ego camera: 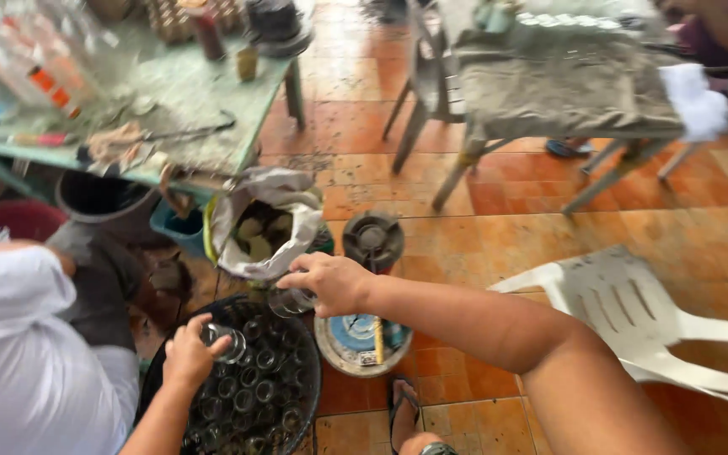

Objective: Preparing candle wicks by cutting them to size and arranging glass jars on a table for candle making.

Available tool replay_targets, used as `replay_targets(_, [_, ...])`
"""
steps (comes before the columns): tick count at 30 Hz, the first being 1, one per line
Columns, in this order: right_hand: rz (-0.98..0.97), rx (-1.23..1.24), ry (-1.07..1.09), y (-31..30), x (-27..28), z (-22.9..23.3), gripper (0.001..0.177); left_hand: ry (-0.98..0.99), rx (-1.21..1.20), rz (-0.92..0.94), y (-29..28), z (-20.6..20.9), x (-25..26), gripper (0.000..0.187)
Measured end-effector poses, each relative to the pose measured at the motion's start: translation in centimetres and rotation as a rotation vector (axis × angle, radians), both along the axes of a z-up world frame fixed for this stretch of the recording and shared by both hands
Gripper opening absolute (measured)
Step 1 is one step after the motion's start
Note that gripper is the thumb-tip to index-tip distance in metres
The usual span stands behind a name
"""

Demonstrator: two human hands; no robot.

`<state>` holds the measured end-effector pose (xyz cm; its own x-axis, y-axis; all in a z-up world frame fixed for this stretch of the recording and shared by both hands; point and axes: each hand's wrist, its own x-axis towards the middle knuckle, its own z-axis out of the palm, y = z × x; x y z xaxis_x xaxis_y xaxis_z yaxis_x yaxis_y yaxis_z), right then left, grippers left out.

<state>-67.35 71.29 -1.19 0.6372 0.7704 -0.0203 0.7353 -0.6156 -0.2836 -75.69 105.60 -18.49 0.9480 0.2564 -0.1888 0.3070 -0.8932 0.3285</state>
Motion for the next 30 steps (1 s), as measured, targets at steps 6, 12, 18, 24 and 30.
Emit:
replay_targets(6, [-0.290, 0.102, 0.115, -15.8, -4.5, 11.7, 0.079, 0.058, -0.069, -0.113, -9.6, 8.0, 0.3, 0.083])
replay_targets(12, [-0.638, 0.086, 0.071, -34.9, -4.8, 12.6, 0.080, 0.054, -0.231, -0.178, -23.6, 13.3, 5.9, 0.081])
replay_targets(18, [-0.762, 0.167, 0.016, -48.0, -5.4, 14.9, 0.080, -0.050, -0.318, -0.286, -38.1, 18.4, 11.6, 0.079])
replay_targets(24, [-0.902, 0.216, -0.017, -55.0, -5.2, 14.6, 0.079, -0.121, -0.425, -0.392, -48.7, 24.5, 14.4, 0.073])
replay_targets(30, [-0.985, 0.300, -0.038, -60.5, -4.9, 14.7, 0.083, -0.189, -0.385, -0.513, -55.3, 25.0, 20.5, 0.072])
